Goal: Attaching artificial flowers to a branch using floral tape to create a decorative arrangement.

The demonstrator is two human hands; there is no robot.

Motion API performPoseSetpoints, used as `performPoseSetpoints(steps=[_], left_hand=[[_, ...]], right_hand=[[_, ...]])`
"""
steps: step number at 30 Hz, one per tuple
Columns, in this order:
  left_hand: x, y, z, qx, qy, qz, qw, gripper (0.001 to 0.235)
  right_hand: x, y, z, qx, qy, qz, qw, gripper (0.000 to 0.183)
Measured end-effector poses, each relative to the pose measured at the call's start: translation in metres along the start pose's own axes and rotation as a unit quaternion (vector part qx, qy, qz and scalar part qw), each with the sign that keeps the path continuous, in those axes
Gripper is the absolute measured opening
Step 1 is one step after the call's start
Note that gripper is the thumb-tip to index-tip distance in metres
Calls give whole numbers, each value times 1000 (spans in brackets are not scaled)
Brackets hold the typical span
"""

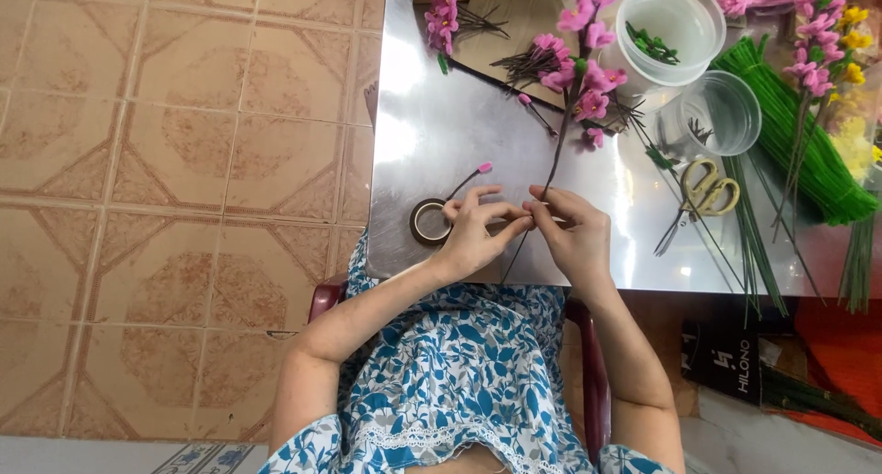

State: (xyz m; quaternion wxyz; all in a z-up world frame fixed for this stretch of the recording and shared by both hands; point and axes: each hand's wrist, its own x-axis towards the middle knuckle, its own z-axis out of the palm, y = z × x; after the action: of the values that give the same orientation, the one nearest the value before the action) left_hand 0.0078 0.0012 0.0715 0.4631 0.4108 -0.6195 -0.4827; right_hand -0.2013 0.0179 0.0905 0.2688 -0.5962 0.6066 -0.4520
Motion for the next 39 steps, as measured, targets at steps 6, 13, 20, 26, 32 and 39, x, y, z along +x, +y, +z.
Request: performPoseSetpoints(steps=[6,13,20,26,32,39], left_hand=[[0,-31,7,119,21,97,988,13],[0,-28,5,35,9,30,999,12],[0,-9,-3,27,-2,-11,1000,18],[-1,-21,2,37,7,4,999,19],[0,-38,10,68,6,39,997,10],[-1,-56,21,86,0,72,994,8]], right_hand=[[0,1,2,-36,13,-9,999,21],[3,1,5,-55,14,-8,998,17],[5,-2,5,-115,20,-28,993,13],[3,-1,5,-122,24,3,992,13],[7,5,13,-101,22,69,992,17],[13,5,18,-65,12,133,989,30]])
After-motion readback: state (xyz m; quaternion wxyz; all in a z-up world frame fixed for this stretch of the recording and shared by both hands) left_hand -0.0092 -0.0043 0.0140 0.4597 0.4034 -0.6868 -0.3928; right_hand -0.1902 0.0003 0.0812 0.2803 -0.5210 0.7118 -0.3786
